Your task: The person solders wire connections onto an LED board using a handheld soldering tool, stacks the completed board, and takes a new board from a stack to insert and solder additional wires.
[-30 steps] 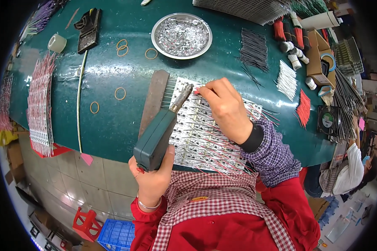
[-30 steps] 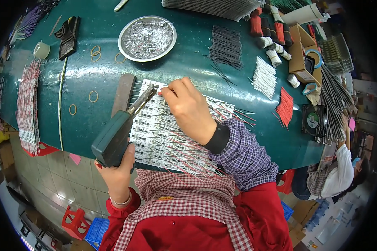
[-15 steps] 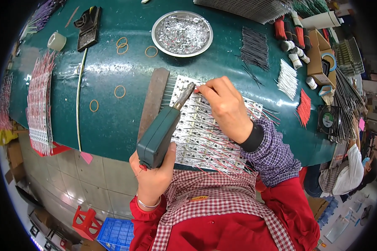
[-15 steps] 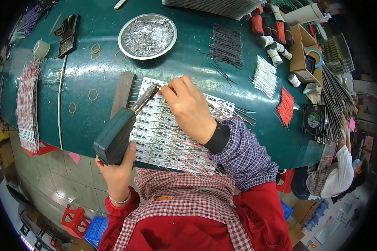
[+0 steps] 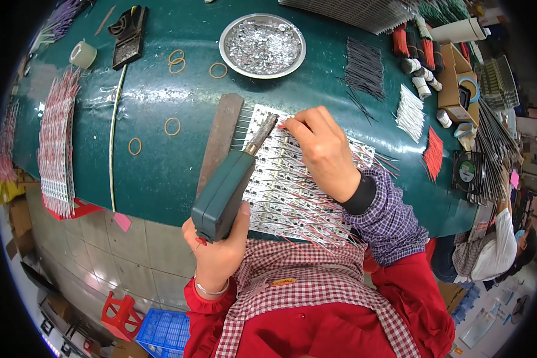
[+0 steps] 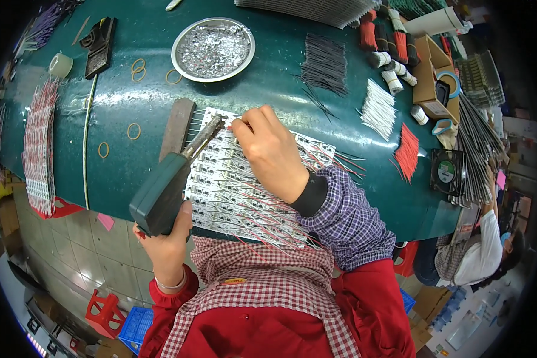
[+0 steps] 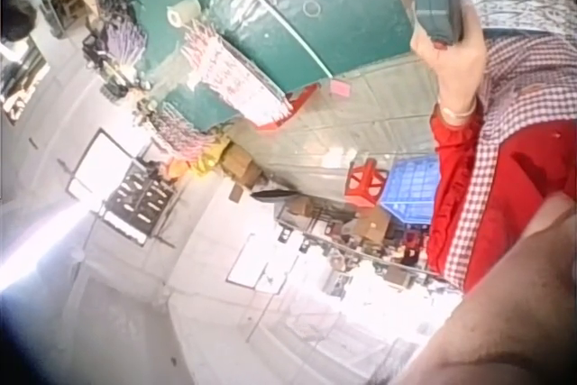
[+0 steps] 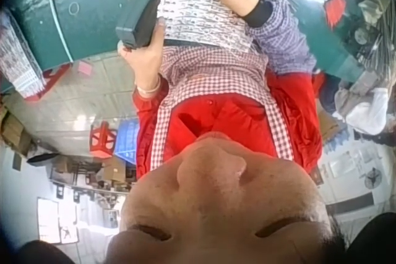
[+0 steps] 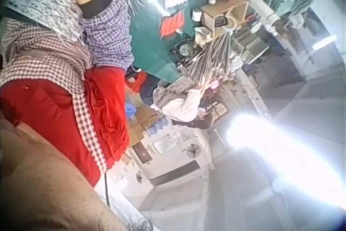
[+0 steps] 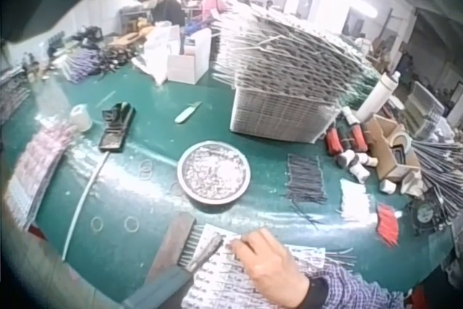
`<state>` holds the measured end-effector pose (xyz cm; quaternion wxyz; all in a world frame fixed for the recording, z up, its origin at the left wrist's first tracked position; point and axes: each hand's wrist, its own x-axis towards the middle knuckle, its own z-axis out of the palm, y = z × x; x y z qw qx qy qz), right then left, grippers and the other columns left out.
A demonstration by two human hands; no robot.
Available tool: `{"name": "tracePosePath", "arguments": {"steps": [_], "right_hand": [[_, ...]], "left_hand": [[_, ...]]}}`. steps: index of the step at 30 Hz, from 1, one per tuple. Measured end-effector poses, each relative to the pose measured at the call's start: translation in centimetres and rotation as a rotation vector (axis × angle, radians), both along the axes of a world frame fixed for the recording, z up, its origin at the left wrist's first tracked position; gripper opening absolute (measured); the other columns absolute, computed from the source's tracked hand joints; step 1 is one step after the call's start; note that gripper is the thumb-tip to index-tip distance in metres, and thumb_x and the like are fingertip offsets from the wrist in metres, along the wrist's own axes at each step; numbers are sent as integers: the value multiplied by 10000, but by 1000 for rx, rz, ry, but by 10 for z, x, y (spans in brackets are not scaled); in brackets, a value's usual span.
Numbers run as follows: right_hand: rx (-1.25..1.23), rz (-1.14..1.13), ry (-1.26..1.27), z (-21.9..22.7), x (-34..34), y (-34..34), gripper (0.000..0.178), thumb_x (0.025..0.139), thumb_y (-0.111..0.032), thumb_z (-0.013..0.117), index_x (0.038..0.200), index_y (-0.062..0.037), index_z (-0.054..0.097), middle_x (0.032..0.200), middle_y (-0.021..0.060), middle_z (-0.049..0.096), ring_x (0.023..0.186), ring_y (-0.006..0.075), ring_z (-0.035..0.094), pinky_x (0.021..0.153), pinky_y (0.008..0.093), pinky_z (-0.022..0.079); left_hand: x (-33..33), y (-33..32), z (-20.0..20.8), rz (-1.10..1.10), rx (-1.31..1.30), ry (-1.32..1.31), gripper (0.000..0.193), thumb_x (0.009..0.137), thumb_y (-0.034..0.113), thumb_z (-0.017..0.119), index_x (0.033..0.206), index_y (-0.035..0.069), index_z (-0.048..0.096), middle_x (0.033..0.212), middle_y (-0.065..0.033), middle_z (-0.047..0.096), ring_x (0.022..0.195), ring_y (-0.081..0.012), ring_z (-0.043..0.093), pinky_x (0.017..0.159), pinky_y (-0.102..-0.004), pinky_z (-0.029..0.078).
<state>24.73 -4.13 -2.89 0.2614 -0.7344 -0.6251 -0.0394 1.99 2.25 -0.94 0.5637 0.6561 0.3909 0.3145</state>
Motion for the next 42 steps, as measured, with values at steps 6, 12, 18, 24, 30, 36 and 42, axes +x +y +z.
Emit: {"name": "tracePosePath", "arguments": {"steps": [6,12,18,24,30,36,42], "right_hand": [[2,-4,-10,0,-1,0,261,776,15,655,1037,21,675,983,111,591,938,281,583,764,371,526],[0,-11,-5,1,-1,1,255,771,22,659,1025,26,675,981,114,590,936,280,581,760,369,526],[-6,-6,-12,1,-1,0,261,762,30,659,1023,29,672,965,117,581,925,278,572,751,366,525],[12,-41,29,1,-4,1,341,721,108,653,1045,14,705,958,119,618,887,291,614,749,381,525],[25,-4,-15,1,-2,1,254,776,18,661,1030,20,659,963,112,577,920,276,568,736,368,513],[25,3,-5,7,-10,-10,253,784,24,659,1037,20,657,973,112,593,918,277,583,737,364,519],[15,6,9,3,-13,-10,261,780,20,666,1041,26,671,978,112,599,927,277,587,741,363,523]], "left_hand": [[5,1,4,7,-81,18,127,836,14,784,935,-20,712,787,-60,704,664,-107,621,604,-287,482],[4,4,-1,-39,14,5,212,823,-12,803,1009,-37,704,829,-14,692,660,-71,594,579,-241,453],[-7,-2,-3,35,22,16,194,874,-46,729,1063,-54,686,820,-44,673,606,-86,563,530,-237,408],[-12,-4,-8,61,65,32,274,883,-60,709,1155,-60,676,763,-34,642,570,-73,530,519,-223,387],[-13,-4,-7,78,38,33,300,872,-61,722,1168,-61,678,766,-32,646,567,-69,529,513,-221,386],[-15,-9,-7,118,20,-7,289,858,-70,732,1143,-61,684,774,-38,659,564,-72,538,504,-225,396],[-19,-10,-7,25,63,14,234,853,-62,747,1081,-58,693,758,-32,659,569,-71,546,502,-231,396]]}}
